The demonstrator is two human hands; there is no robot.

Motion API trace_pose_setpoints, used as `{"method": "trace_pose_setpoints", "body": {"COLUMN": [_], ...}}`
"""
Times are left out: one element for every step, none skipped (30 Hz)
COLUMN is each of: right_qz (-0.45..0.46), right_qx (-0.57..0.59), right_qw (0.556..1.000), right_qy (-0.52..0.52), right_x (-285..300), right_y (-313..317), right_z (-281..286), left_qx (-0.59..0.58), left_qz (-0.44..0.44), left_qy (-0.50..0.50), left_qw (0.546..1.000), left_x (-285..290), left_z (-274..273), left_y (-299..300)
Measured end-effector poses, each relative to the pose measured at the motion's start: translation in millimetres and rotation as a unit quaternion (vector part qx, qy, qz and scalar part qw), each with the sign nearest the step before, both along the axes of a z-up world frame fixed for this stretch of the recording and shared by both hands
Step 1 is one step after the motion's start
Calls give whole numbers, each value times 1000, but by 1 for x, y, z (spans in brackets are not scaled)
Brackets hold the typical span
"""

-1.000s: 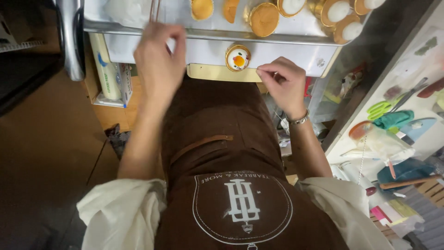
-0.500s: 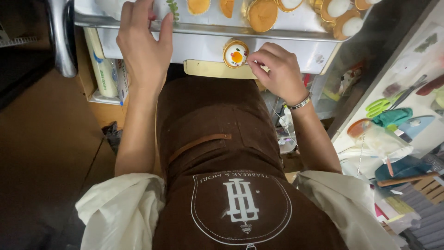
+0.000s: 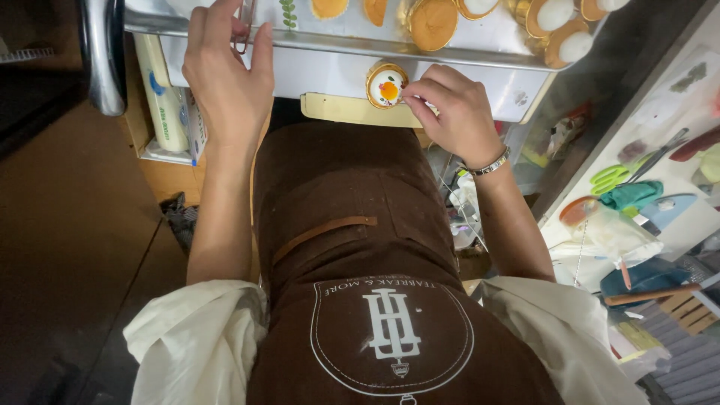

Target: Decorating individual tarts with glaze, leaves, and dried petals.

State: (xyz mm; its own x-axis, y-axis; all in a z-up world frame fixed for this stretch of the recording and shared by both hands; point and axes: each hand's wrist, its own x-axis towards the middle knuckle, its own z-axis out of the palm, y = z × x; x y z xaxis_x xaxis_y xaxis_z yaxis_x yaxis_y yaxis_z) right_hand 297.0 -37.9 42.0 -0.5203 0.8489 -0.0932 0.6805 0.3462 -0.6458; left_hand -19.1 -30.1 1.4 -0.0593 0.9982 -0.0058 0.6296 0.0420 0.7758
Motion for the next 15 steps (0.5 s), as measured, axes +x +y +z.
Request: {"method": "trace_pose_setpoints", "body": {"right_qz": [-2,-2,-10,-18,-18,-23,-28,-28,-39,-51,-51,-60,-68,-68,-56], "right_qx": [2,1,-6,-13,-13,-11,-9,-9,-14,-19,-19,-16,-12,-12,-7], "right_qw": [1000,1000,1000,1000,1000,1000,1000,1000,999,998,998,997,997,997,998], "right_qy": [1,1,3,5,5,6,7,7,21,34,34,38,42,42,41], "right_x": [0,0,-1,-1,-1,0,0,1,1,2,3,4,5,4,2], "right_y": [0,1,1,2,1,1,0,-1,-2,-3,-5,-6,-7,-7,-7], "right_z": [-1,0,1,1,0,-1,-2,-4,-6,-7,-8,-9,-9,-6,-2], "left_qx": [16,16,3,-10,-10,-11,-12,-12,-12,-13,-13,-7,0,0,-5], "left_qz": [-5,-4,-1,3,3,1,0,0,3,5,5,0,-4,-3,1], "left_qy": [7,7,3,-1,-1,0,1,1,-3,-8,-9,-6,-4,-3,0], "left_qw": [1000,1000,1000,1000,1000,1000,1000,1000,1000,1000,1000,1000,1000,1000,1000], "left_x": [-1,0,1,1,1,0,0,0,0,1,0,-1,-2,-2,-1], "left_z": [-3,0,3,5,4,3,2,2,2,2,1,-1,-3,-2,0], "left_y": [-2,-1,0,1,0,-1,-2,-2,-2,-3,-4,-5,-6,-6,-6]}}
